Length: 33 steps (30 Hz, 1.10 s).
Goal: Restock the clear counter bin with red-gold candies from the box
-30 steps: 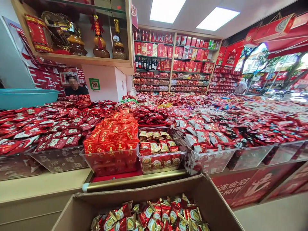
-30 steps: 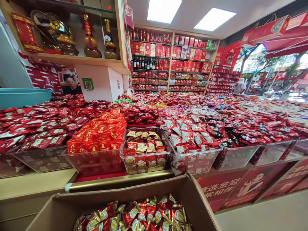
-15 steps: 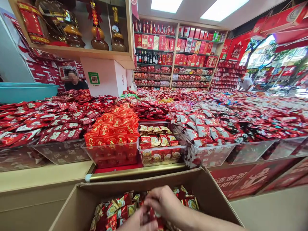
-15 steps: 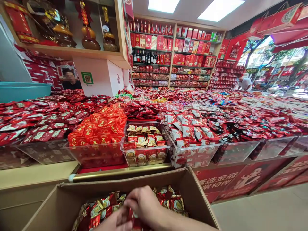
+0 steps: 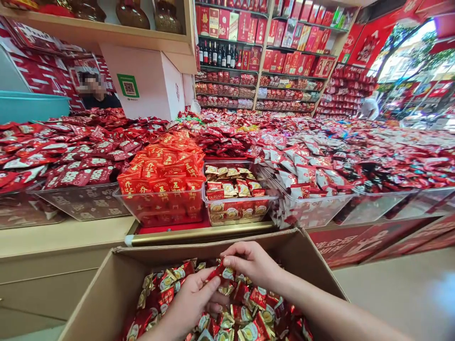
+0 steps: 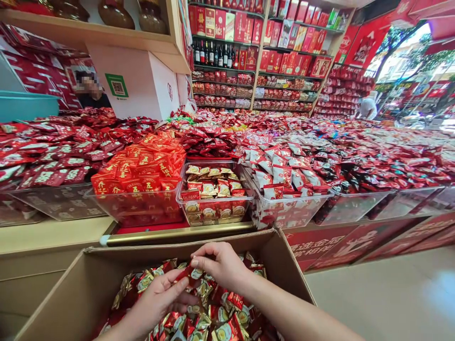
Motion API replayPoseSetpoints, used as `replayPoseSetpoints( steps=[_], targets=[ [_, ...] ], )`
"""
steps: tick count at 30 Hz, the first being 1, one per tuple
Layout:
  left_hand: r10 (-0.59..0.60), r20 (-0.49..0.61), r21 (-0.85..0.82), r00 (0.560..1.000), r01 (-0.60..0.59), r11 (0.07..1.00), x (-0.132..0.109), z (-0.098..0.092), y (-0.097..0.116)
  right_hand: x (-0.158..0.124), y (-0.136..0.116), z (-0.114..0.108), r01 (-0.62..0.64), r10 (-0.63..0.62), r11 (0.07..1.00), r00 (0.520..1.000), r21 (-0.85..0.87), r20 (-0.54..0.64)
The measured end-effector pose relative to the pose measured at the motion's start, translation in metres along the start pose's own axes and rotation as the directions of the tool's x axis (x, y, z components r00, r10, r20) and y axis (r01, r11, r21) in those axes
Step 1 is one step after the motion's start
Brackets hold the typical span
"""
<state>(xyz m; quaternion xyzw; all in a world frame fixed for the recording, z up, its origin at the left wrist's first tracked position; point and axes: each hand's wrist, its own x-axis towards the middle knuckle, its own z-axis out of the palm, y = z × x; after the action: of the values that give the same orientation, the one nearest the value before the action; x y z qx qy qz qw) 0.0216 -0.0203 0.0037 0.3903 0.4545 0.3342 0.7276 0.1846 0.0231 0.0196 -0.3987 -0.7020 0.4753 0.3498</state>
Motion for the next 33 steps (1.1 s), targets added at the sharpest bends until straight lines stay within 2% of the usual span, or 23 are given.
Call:
replayPoseSetpoints(
  steps=[1,3,5,6,7,9,11,13,15,18,20,23,25,28,30,33],
  targets=[
    [-0.043,0.013,-0.104,0.999,0.044,0.994,0.000,-0.001,0.002,-0.001,-0.002,-0.001,0.085,-0.085,0.994,0.996,-0.071,-0.009],
    [-0.105,0.086,-0.302,0.991,0.126,0.945,-0.002,-0.001,0.008,-0.004,-0.006,-0.003,0.281,-0.279,0.936,0.960,-0.213,0.039],
    [-0.077,0.113,-0.367,0.991,0.114,0.923,-0.005,0.000,0.013,-0.008,-0.010,-0.003,0.419,-0.393,0.863,0.908,-0.283,0.147],
    [-0.039,0.081,-0.334,0.996,0.063,0.941,-0.005,0.001,0.015,-0.009,-0.012,-0.003,0.439,-0.404,0.854,0.898,-0.281,0.175],
    [0.015,0.035,-0.262,0.999,-0.006,0.965,-0.005,0.001,0.015,-0.010,-0.013,-0.002,0.421,-0.389,0.867,0.906,-0.265,0.165],
    [0.146,-0.028,-0.053,0.989,-0.147,0.988,-0.005,0.001,0.014,-0.010,-0.013,0.001,0.300,-0.292,0.933,0.954,-0.200,0.069],
    [0.254,-0.022,0.139,0.967,-0.248,0.959,-0.006,0.001,0.014,-0.009,-0.011,0.004,0.131,-0.132,0.990,0.991,-0.048,-0.017],
    [0.313,0.003,0.232,0.950,-0.305,0.924,-0.007,0.002,0.014,-0.006,-0.008,0.007,-0.007,0.005,0.985,1.000,0.172,0.013],
    [0.321,0.030,0.192,0.947,-0.321,0.927,-0.009,0.004,0.016,-0.004,-0.007,0.009,-0.096,0.079,0.934,0.995,0.345,0.063],
    [0.283,0.061,0.052,0.957,-0.286,0.957,-0.009,0.009,0.016,-0.003,-0.008,0.010,-0.133,0.141,0.897,0.990,0.421,0.012],
    [0.247,0.037,0.060,0.968,-0.249,0.967,-0.007,0.010,0.016,-0.003,-0.009,0.010,-0.148,0.178,0.875,0.984,0.461,-0.020],
    [0.196,-0.020,0.137,0.980,-0.191,0.972,-0.004,0.007,0.014,-0.002,-0.007,0.010,-0.166,0.202,0.826,0.979,0.538,-0.008],
    [0.202,-0.027,0.208,0.979,-0.192,0.959,-0.003,0.004,0.013,-0.003,-0.004,0.010,-0.178,0.181,0.831,0.982,0.528,0.047],
    [0.251,0.000,0.314,0.968,-0.238,0.919,-0.004,0.000,0.013,-0.006,-0.005,0.006,-0.136,0.110,0.939,0.989,0.317,0.099],
    [0.269,0.030,0.333,0.963,-0.263,0.905,-0.007,-0.001,0.014,-0.007,-0.014,-0.001,-0.047,0.037,0.991,0.996,0.128,0.080],
    [0.294,0.063,0.372,0.954,-0.296,0.880,-0.010,-0.002,0.016,-0.002,-0.042,-0.025,0.101,-0.101,0.995,0.995,-0.022,-0.004]
  ],
)
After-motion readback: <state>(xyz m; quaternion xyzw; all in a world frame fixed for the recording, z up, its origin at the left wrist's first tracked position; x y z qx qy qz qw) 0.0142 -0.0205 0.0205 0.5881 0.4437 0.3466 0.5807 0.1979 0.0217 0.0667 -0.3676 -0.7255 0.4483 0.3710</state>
